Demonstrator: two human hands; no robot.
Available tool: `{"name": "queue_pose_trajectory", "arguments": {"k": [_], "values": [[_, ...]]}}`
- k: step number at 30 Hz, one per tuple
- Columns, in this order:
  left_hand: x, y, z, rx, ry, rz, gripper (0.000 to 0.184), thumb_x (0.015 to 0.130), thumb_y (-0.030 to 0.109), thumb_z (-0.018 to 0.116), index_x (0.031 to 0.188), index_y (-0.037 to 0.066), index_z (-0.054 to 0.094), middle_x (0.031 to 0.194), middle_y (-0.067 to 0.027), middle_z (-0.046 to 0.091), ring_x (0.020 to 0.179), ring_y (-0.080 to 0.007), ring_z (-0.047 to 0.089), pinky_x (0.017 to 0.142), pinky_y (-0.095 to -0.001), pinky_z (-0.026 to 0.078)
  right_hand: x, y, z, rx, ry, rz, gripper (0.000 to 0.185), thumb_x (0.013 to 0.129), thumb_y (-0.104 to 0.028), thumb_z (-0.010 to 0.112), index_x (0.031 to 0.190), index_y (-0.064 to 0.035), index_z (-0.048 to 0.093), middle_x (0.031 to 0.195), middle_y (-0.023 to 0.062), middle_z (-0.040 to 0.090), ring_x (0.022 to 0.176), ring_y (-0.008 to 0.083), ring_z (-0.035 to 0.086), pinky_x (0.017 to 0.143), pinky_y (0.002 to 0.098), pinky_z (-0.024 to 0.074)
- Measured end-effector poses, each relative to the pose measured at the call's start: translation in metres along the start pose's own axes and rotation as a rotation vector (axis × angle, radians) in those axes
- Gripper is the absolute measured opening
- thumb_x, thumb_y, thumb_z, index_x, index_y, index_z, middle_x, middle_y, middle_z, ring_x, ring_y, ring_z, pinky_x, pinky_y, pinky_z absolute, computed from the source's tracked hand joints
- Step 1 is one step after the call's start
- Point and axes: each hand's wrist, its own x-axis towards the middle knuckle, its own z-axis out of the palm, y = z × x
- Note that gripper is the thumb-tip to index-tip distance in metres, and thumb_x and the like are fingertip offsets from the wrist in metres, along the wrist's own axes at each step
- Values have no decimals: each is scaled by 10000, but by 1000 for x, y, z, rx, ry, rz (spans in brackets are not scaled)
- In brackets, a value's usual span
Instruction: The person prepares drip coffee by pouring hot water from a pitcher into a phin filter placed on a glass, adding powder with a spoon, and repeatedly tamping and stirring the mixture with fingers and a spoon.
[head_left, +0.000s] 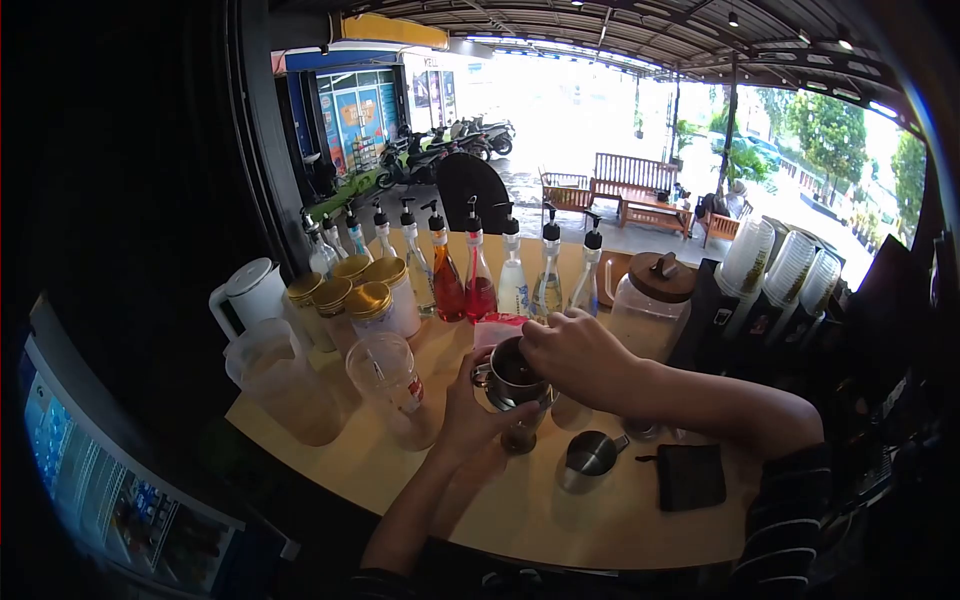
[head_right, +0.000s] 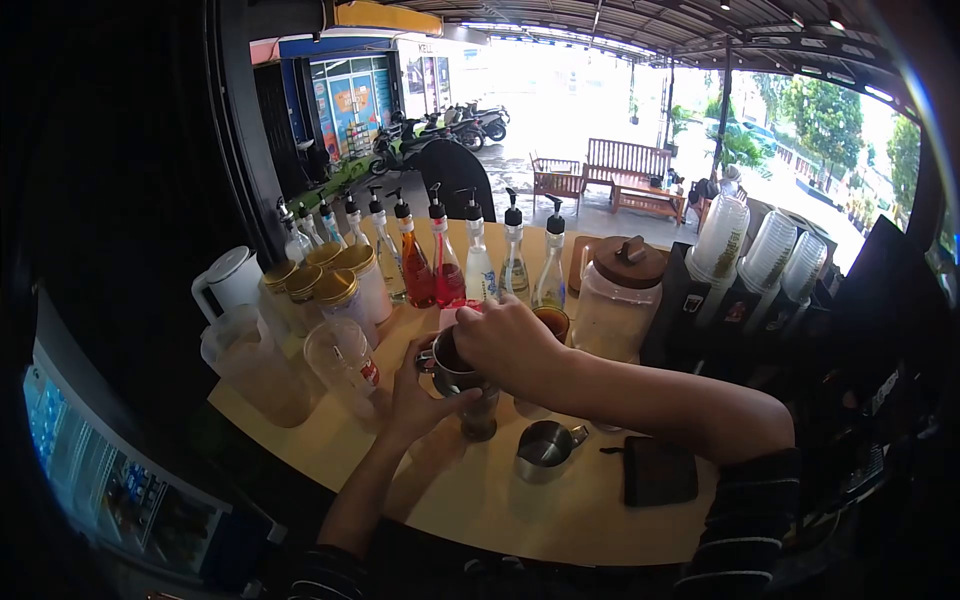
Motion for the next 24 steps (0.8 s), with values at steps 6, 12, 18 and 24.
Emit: {"name": "queue_pose_trajectory", "arguments": {"k": [6,12,18,24], "values": [[1,-1,-1,37,-6,-6,862,576,309,896,1253,28,443,1171,-132,576,1091,-230,566,937,-372,439,-2,1,-5,82,-68,86,138,696,-154,697,785,-51,673,902,106,647,773,220,687,616,322,551],[2,-7,1,25,12,46,842,570,333,895,1239,62,460,1158,-122,599,1083,-252,583,912,-380,445,6,-14,-38,197,-252,146,213,658,-146,723,810,-11,660,926,148,615,733,260,688,605,333,556],[1,-5,0,15,5,13,846,573,334,895,1241,57,456,1161,-135,596,1097,-251,578,930,-380,444,5,-2,-3,123,-91,44,209,702,-128,689,873,-23,627,893,103,600,748,250,682,646,343,549],[3,-2,-5,41,-36,-47,904,554,361,899,1262,32,443,1174,-154,589,1118,-253,572,965,-371,443,-5,8,17,15,12,79,253,721,-104,665,961,-60,599,938,65,599,872,221,660,769,357,505]]}}
